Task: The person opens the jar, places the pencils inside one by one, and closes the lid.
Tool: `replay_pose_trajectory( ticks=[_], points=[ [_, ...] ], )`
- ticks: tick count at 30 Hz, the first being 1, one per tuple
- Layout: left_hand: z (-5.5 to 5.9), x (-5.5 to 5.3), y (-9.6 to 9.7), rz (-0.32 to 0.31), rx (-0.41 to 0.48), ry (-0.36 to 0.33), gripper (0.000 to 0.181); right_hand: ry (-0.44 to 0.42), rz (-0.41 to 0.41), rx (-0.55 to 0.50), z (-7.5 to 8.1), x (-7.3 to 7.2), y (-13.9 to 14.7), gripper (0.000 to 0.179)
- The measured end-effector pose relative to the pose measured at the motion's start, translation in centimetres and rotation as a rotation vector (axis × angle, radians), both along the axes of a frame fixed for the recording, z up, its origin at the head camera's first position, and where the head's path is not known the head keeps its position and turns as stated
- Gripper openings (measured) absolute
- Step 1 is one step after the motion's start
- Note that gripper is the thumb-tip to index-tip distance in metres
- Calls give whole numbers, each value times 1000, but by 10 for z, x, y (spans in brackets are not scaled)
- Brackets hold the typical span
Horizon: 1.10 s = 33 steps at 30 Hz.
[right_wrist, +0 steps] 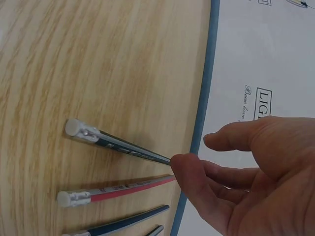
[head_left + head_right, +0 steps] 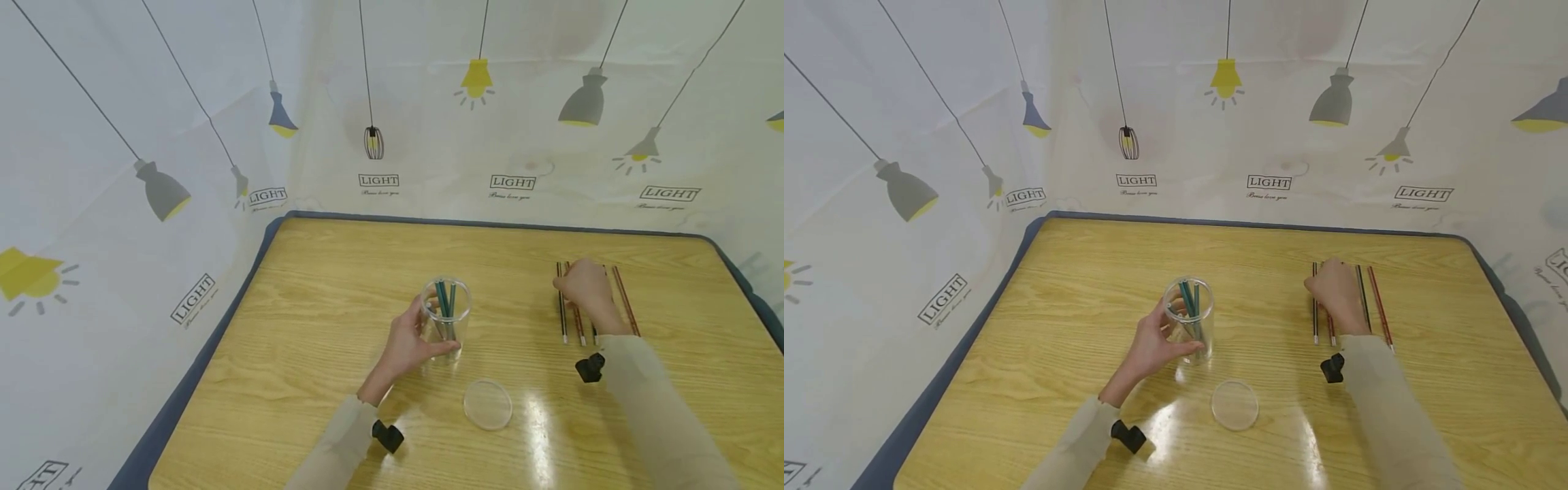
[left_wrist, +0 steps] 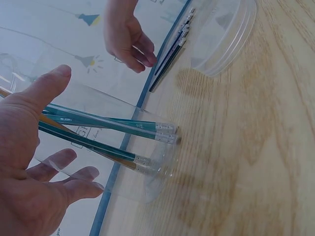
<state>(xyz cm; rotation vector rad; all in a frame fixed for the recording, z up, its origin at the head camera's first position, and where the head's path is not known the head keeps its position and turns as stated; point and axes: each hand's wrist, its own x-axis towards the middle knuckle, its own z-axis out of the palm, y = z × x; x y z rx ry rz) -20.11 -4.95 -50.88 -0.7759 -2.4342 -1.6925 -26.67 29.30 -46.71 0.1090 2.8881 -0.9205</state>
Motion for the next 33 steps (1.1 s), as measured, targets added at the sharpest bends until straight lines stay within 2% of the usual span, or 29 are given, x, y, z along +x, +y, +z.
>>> replay_pose_trajectory(
  ticks=[4,9,16,21,28,33],
  points=[
    [-2,-1,0,3,-15,17,89,-7,0,42,-6,-3,0,43],
    [-2,-1,0,1,-18,3,89,-16,-8,108,-12,-6,-3,41],
    [-2,-1,0,-3,-8,18,88,-71,-74,154,-18,-12,-9,38],
    [-3,-2,-1,-4,-3,5,88,-57,-85,200,-27,-16,-14,30],
    [-4,-2,-2,-14,19,6,88,41,-58,219,-37,-15,-21,40],
    [-4,-2,-3,-34,28,-10,90,10,-27,192,-38,-17,-24,42]
  ],
)
